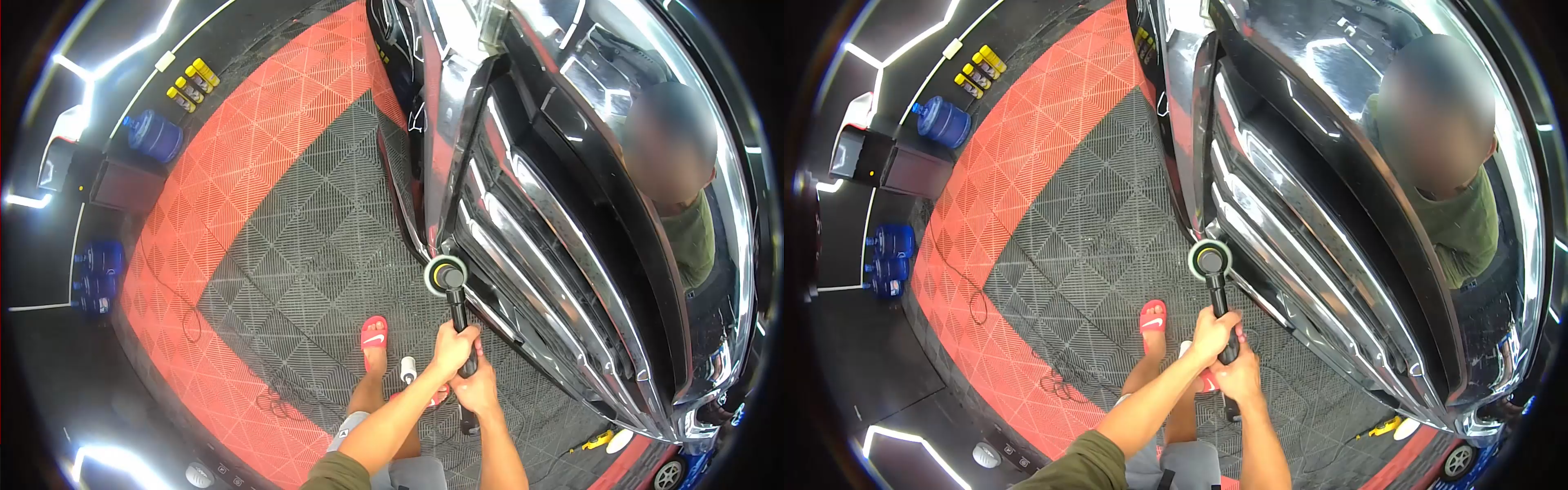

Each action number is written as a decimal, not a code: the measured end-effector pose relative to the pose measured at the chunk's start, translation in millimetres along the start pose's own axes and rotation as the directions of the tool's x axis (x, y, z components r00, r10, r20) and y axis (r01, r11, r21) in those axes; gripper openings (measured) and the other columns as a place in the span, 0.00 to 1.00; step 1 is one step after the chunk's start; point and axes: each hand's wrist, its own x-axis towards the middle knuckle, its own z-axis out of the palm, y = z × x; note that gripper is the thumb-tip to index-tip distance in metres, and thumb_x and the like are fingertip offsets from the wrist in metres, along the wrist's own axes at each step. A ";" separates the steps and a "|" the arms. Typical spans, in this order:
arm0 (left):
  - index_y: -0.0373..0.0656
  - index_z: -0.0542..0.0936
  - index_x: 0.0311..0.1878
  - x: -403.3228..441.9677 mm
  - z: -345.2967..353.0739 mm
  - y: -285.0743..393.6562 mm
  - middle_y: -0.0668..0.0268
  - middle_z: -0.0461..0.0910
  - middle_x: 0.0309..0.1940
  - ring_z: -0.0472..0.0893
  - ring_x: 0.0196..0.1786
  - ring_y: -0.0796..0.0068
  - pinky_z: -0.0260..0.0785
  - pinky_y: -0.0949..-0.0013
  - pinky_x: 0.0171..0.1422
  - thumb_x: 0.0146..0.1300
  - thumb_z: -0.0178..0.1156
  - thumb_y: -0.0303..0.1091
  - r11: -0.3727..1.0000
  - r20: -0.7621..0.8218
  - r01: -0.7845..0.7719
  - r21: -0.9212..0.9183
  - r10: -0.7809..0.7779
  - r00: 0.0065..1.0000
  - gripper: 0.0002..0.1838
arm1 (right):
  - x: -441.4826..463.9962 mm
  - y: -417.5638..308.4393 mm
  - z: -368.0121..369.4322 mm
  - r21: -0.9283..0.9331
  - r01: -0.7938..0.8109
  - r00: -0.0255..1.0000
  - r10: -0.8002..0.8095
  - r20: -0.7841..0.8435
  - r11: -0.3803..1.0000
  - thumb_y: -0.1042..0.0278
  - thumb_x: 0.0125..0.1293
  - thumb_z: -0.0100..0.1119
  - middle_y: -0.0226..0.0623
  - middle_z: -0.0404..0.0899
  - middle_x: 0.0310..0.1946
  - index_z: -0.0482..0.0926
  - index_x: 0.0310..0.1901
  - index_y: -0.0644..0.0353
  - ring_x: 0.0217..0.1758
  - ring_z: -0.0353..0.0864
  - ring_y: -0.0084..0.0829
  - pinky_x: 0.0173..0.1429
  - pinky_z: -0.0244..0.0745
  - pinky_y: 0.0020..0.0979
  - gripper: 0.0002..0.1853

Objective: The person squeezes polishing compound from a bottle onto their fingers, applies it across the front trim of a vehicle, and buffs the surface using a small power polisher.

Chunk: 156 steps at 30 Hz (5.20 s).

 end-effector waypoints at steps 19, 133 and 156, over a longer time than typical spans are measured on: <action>0.35 0.75 0.26 7.7 34.0 7.7 0.61 0.77 0.20 0.79 0.22 0.70 0.71 0.66 0.27 0.64 0.56 0.25 0.984 -0.105 -0.044 -0.175 0.026 0.994 0.10 | 31.3 -0.6 -46.5 -0.096 0.129 0.985 -0.116 0.130 0.987 0.63 0.52 0.75 0.55 0.86 0.44 0.72 0.62 0.72 0.50 0.87 0.53 0.55 0.80 0.43 0.37; 0.34 0.76 0.29 -28.1 25.9 -115.9 0.62 0.80 0.20 0.80 0.23 0.73 0.73 0.67 0.30 0.60 0.58 0.24 0.839 0.369 -0.116 0.532 -0.106 0.923 0.05 | -81.7 124.6 49.1 0.473 -0.288 0.884 0.421 -0.202 0.833 0.51 0.52 0.76 0.64 0.81 0.53 0.62 0.74 0.67 0.56 0.84 0.58 0.62 0.78 0.46 0.52; 0.35 0.71 0.34 -29.3 19.2 -126.7 0.59 0.77 0.21 0.79 0.23 0.68 0.77 0.61 0.35 0.60 0.56 0.18 0.881 0.361 -0.040 0.471 -0.152 0.920 0.04 | -80.2 132.3 50.1 0.567 -0.170 0.903 0.358 -0.239 0.806 0.57 0.52 0.75 0.62 0.82 0.52 0.69 0.66 0.66 0.55 0.84 0.57 0.60 0.79 0.48 0.41</action>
